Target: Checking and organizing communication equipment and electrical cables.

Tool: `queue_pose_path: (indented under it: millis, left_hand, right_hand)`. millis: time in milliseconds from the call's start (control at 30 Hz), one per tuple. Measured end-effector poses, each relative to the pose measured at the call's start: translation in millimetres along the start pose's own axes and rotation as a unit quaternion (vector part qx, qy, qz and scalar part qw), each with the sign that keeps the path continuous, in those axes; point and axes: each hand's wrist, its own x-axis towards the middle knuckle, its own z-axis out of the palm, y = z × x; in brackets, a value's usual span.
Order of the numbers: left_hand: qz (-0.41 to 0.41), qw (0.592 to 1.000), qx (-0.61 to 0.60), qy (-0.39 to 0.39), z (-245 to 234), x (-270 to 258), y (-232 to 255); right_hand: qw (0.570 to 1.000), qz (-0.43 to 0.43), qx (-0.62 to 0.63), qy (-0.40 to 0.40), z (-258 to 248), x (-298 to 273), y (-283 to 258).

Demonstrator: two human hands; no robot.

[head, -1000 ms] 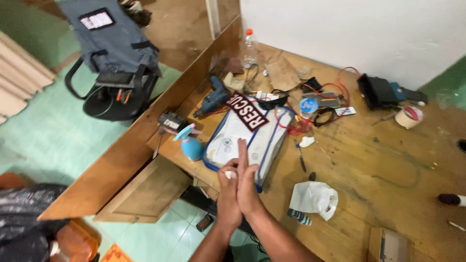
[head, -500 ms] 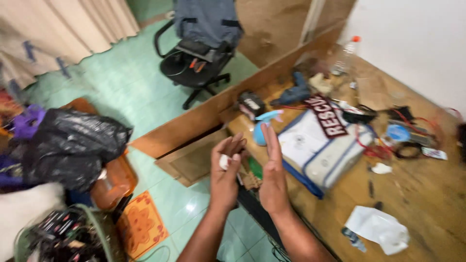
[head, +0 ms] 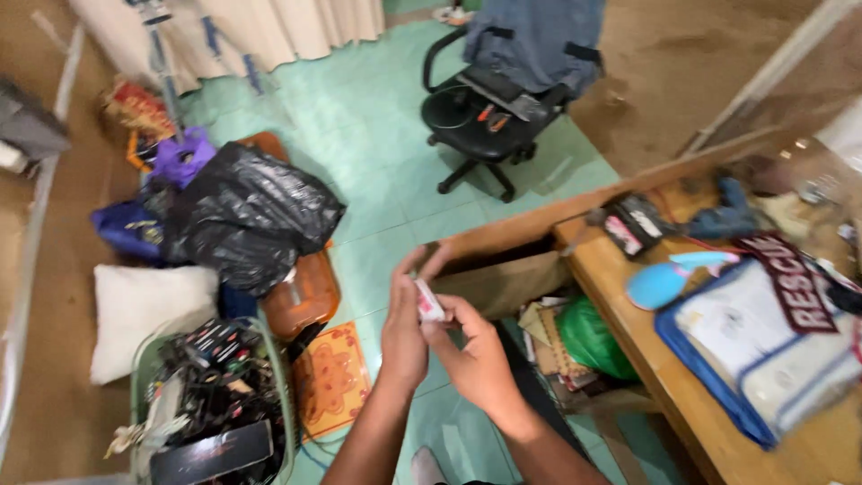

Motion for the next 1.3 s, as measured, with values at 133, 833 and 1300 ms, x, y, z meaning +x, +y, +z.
queue_pose_path:
  millis: [133,833,1300]
  left_hand:
    - [0.029,0.995,0.085,0.045,-39.0,2.1,7.1]
    - [0.138,0.921,0.091,0.352,-192.2,118.2,58.3]
    - [0.059,0.933,0.03,0.355,-238.8,213.8,69.4]
  right_hand:
    - [0.997,0.059,0.026,0.03,42.5,31.5,2.7]
    - [0.974,-0.063,0.115,-0.183,166.3,220.3,75.1]
    - [0.975,-0.003,0.187,-0.122,182.4,322.3,119.3]
